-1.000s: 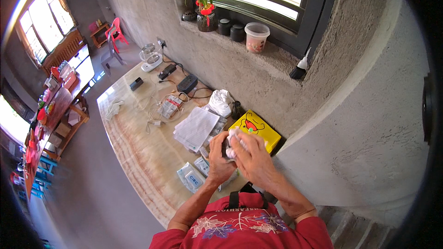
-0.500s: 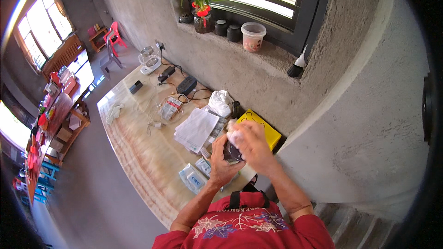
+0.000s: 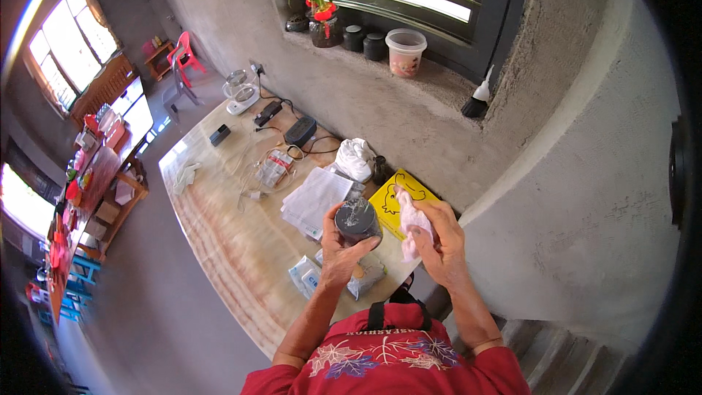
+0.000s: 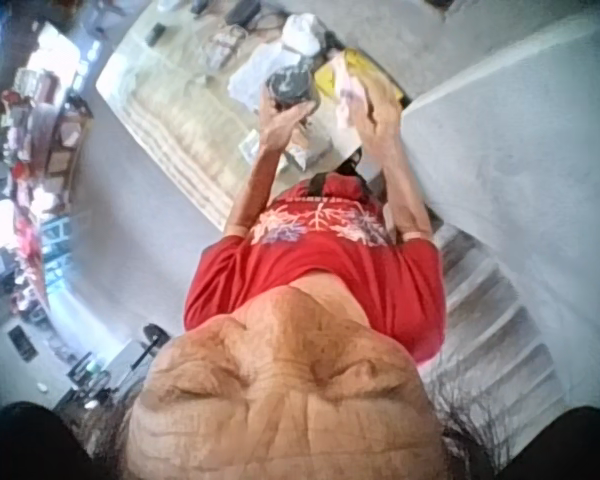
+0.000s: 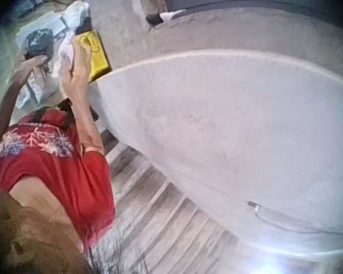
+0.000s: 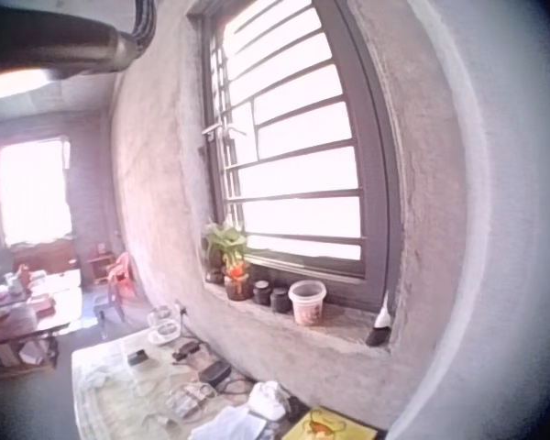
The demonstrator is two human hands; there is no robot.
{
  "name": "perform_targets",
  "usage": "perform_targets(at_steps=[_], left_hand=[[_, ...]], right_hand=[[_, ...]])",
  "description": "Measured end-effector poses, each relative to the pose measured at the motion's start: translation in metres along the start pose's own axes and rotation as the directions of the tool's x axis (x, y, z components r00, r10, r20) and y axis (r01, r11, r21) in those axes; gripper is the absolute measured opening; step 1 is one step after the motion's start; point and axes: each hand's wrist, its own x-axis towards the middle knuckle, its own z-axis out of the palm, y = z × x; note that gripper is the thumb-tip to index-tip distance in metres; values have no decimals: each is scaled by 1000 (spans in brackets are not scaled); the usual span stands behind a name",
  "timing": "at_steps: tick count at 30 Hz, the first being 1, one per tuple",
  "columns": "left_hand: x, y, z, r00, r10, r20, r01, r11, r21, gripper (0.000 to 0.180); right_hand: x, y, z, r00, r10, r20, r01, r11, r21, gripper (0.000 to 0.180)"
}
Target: The person wipes a small pink object, a black cylindrical container, and a black rectangular device with a white cloth. They then wipe a yellow box and a white package on the table. Finally, they wipe a colorful snack package. The person places the cleaned items on the table or window sill.
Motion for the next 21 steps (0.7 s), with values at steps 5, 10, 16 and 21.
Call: perform_targets(at_steps=[5,10,16,21], left_hand=[[-5,-6,13,997,-59,47,69,967,-244,76],[-8,-13,5,992,-69,109,106,918,-381,76],[-7,-19,2,984,-117,134,169,850,-499,59],[-3,-19,-2,977,-208,41,200,841,-502,42]], right_hand=[[15,-9,43,969,-242,-38,233,958,-164,32],[29,5,50,979,188,-82,-150,931,333,27],[22,20,63,966,-3,-259,19,998,62,27],[-12,13,66,944,-313,-100,277,921,-273,41]])
